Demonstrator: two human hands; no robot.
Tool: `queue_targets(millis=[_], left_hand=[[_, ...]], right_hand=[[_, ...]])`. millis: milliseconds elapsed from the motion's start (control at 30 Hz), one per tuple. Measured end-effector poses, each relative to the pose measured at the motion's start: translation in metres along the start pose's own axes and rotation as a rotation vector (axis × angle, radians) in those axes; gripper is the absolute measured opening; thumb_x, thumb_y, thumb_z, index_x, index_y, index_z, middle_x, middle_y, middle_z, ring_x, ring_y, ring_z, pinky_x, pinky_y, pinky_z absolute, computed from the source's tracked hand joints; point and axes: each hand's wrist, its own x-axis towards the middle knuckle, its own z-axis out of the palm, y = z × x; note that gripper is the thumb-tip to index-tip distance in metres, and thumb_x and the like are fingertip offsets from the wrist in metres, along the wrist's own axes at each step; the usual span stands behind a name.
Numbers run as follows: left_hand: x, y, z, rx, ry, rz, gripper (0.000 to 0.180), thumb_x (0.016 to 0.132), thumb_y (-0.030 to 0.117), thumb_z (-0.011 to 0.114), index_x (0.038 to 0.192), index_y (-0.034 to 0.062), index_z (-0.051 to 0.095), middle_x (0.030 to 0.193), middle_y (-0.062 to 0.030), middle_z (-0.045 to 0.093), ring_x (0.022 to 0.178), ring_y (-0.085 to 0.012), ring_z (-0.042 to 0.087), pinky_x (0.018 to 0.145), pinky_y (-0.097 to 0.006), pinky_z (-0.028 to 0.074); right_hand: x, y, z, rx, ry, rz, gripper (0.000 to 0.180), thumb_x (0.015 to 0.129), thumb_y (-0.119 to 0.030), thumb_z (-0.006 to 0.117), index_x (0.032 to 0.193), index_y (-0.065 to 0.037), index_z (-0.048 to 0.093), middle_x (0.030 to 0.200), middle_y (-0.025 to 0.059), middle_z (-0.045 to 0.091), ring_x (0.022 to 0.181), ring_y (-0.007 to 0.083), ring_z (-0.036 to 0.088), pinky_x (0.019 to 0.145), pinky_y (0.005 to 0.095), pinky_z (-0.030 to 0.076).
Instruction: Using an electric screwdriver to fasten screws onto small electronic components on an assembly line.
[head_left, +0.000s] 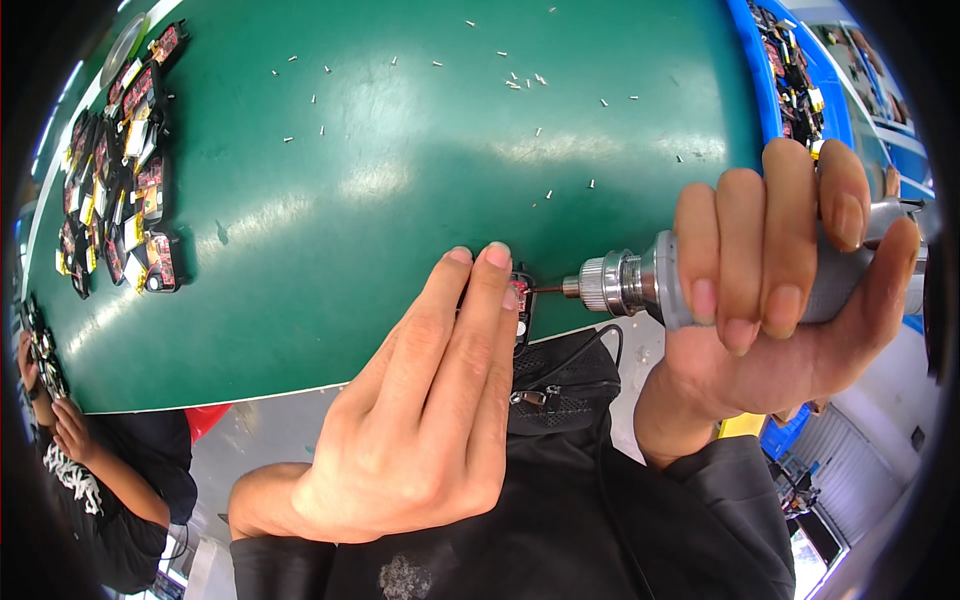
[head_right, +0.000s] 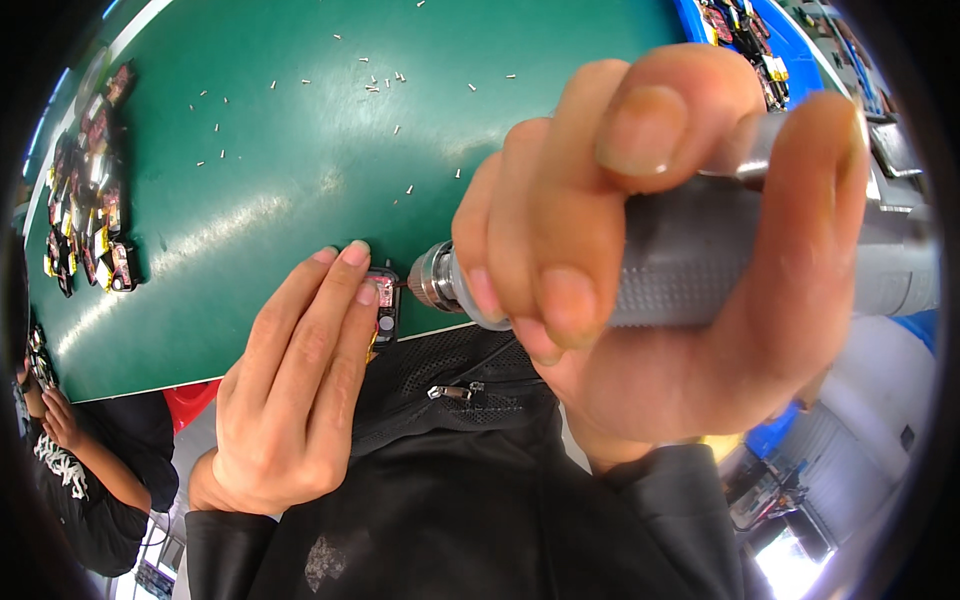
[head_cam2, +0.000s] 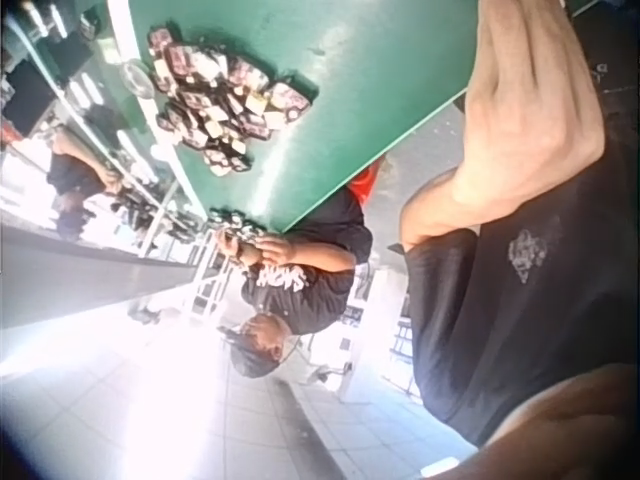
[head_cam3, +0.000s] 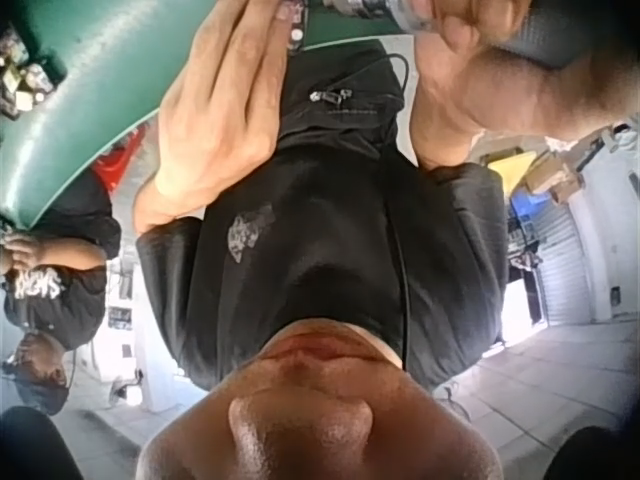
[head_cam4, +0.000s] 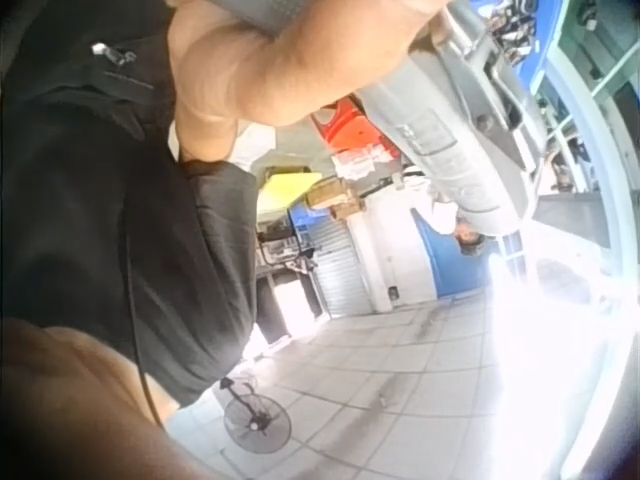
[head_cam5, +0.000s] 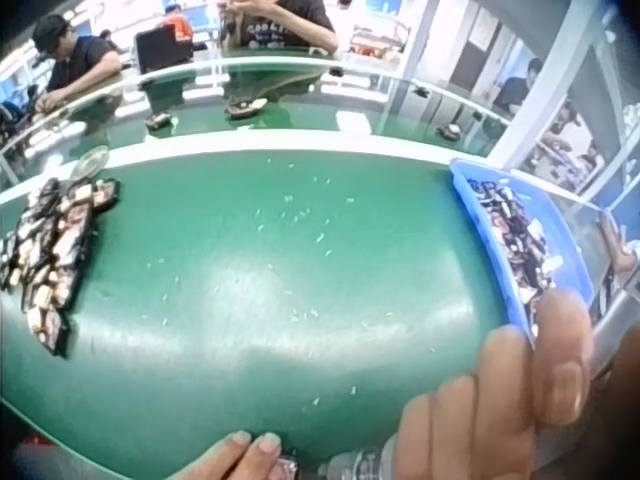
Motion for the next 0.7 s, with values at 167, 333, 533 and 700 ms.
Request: queue_targets(millis=[167,333,533,700], left_hand=[[0.0,0.0,0.002,-0.003,0.027,0.0,0.028,0.068,-0.01,0.065,0.094,-0.0174,0.061,0.104,-0.0267,0.064,0.094,-0.0372,0.064,0.075,-0.039,0.058],[0.0,0.0,0.002,-0.017,0.042,-0.006,0.028,0.067,-0.01,0.066,0.094,-0.0173,0.062,0.104,-0.0265,0.064,0.094,-0.0368,0.064,0.075,-0.038,0.058],[-0.003,-0.001,0.004,-0.01,0.054,-0.006,0.028,0.067,-0.01,0.067,0.093,-0.0173,0.062,0.104,-0.0262,0.064,0.094,-0.0364,0.064,0.073,-0.038,0.058],[-0.003,-0.002,0.004,-0.017,0.071,0.008,0.028,0.067,-0.009,0.066,0.093,-0.0173,0.062,0.104,-0.0261,0.064,0.093,-0.0364,0.064,0.073,-0.038,0.058]], right_hand=[[-0.002,0.009,-0.011,0.153,-0.044,-0.024,0.031,0.1,-0.036,0.037,0.091,-0.009,0.048,0.061,0.0017,0.047,0.046,0.0108,0.041,0.05,0.0269,0.038],[0.002,0.005,-0.01,0.114,-0.052,0.015,0.031,0.101,-0.035,0.035,0.092,-0.008,0.048,0.061,0.0019,0.048,0.046,0.011,0.04,0.052,0.0276,0.039],[0.004,0.009,-0.015,0.158,-0.106,0.045,0.031,0.101,-0.035,0.034,0.093,-0.008,0.049,0.062,0.0019,0.048,0.045,0.0112,0.04,0.052,0.0275,0.04],[0.002,0.011,-0.004,0.139,-0.036,0.028,0.032,0.101,-0.036,0.034,0.089,-0.01,0.048,0.061,0.0021,0.047,0.045,0.0116,0.04,0.052,0.0273,0.04]])
